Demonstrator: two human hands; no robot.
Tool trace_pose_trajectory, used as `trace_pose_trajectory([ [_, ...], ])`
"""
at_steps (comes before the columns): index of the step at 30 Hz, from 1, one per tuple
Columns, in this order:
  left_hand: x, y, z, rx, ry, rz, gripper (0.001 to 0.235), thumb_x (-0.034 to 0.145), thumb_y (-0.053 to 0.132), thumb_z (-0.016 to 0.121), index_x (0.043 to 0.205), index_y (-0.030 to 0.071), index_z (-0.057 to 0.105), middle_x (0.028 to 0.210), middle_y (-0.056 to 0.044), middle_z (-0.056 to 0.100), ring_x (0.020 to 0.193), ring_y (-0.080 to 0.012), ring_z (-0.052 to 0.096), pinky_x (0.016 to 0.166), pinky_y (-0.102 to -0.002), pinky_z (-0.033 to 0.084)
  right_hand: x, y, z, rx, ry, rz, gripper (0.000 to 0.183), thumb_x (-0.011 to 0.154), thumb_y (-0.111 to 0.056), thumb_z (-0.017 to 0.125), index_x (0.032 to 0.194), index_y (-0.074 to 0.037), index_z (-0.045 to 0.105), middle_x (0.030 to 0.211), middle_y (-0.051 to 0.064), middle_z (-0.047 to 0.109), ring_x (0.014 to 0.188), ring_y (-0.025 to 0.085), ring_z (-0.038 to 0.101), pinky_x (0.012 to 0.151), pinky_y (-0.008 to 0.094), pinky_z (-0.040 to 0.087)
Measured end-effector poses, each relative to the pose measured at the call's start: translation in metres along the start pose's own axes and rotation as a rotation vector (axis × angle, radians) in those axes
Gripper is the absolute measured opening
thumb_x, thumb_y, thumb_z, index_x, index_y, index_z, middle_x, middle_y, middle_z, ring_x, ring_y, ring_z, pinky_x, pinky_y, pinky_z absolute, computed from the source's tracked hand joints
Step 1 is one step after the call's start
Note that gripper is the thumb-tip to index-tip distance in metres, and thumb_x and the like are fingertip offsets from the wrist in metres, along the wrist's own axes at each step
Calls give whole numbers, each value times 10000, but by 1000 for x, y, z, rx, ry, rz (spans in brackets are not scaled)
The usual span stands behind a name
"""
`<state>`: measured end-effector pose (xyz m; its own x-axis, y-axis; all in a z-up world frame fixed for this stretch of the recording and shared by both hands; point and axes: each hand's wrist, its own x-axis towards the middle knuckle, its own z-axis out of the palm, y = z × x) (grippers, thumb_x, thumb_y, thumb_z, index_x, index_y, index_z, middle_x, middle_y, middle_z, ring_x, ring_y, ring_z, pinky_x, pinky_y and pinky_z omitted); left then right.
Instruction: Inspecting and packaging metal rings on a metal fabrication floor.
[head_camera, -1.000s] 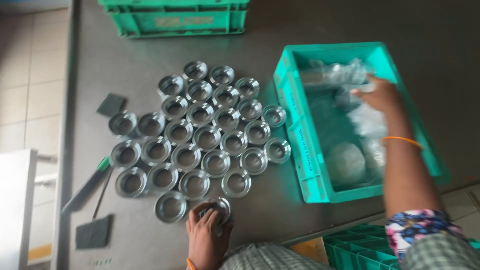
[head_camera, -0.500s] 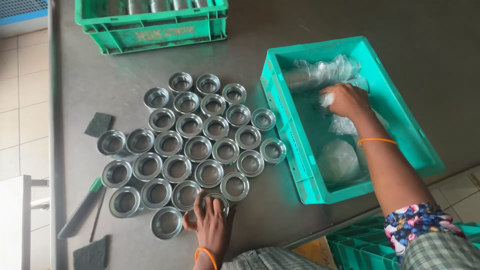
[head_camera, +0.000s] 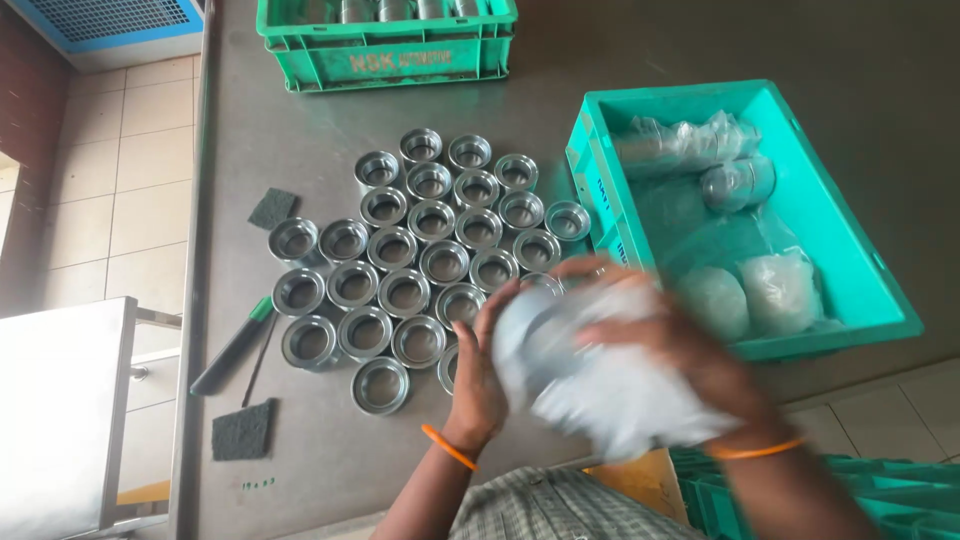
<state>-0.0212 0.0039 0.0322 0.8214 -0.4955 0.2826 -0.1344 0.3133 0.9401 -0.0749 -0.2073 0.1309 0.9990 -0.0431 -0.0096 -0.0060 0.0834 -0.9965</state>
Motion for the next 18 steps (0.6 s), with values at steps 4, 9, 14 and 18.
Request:
trace_pose_trajectory([
  [4,-17,1,5,-1027,55,-314,737,1052,570,183,1478,50,485,1511,-161,526,1374,-309,510,1176,-444,386,0,91,46,-33,-49,6,394,835,-120,799,1198,-11,693,1113,71,733,1047,160,672,923,308,546],
  [9,-26,-13,-1,-996,294,-409,696,1046,585,230,1431,68,493,1439,-194,553,1298,-333,570,1085,-478,457,-24,83,74,-659,257,-34,413,807,-191,839,1161,-35,697,1014,60,765,956,116,748,842,309,571],
  [14,-32,-24,-2,-383,103,-179,628,948,298,658,1470,12,457,1535,-146,485,1426,-312,452,1166,-449,377,-32,76,70,-526,196,-162,719,648,-143,934,1280,-4,621,1126,75,717,1014,138,667,866,316,542],
  [18,-21,-1,-10,-330,-39,-278,745,875,264,674,1526,-13,441,1573,-169,475,1454,-323,410,1204,-436,304,-39,96,56,-64,50,0,519,795,-113,862,1262,0,664,1125,47,744,1047,105,671,915,289,549],
])
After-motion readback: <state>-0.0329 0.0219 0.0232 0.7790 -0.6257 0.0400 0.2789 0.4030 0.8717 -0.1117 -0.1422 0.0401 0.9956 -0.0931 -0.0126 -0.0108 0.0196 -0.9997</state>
